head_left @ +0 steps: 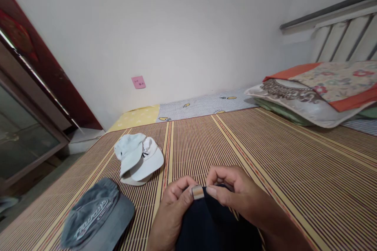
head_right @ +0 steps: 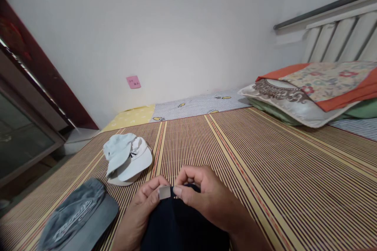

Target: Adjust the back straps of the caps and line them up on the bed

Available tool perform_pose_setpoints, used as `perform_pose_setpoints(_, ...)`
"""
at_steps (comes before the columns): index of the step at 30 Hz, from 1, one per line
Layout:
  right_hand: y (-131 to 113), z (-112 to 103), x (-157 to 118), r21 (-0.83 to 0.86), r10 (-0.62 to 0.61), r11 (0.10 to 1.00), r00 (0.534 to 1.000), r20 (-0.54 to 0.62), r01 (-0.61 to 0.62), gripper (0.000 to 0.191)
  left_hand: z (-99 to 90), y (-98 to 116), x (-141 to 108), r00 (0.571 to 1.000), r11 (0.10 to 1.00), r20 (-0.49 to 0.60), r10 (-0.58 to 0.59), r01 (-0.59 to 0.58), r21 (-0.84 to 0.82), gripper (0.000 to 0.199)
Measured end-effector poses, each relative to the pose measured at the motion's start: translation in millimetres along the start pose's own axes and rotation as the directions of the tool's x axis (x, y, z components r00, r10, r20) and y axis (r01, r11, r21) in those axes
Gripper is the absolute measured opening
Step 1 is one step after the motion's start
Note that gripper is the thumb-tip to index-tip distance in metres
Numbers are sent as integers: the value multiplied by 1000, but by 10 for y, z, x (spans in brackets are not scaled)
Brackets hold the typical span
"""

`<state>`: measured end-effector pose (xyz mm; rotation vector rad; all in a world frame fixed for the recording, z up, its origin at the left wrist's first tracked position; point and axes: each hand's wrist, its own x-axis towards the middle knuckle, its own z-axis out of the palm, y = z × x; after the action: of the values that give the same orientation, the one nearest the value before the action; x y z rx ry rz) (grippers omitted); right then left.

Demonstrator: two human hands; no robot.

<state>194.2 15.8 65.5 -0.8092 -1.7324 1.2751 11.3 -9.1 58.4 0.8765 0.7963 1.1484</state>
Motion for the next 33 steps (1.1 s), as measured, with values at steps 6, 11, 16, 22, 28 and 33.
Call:
perform_pose_setpoints(6,29,13,2,40,29,999,1000,8,-29,14,-43,-54,34,1000,1000,20,16,-15,-16,40)
perform_pose_setpoints(11,-3,-43,-16,111,51,992,999,7,-52,27,-116,-64,106,1000,999,10,15,-15,-49,38)
perform_pose_setpoints(16,36,-64,-13,92,12,996,1000,1,-12,15,-171,-78,157,1000,998,12,-29,30,-47,46)
perform_pose_setpoints(22,107,-32,6,191,9,982,1000,12,-11,14,-157,-81,172,999,998,-29,-26,28,59,55)
perform_pose_setpoints(28,105,-5,10,172,1,985,1000,-6,0,13,-87,-78,118,1000,999,3,-8,8,-54,47)
perform_pose_setpoints(33,59,7,3,160,3,987,1000,15,-6,21,-42,-65,108,1000,991,-26,-3,0,-131,38)
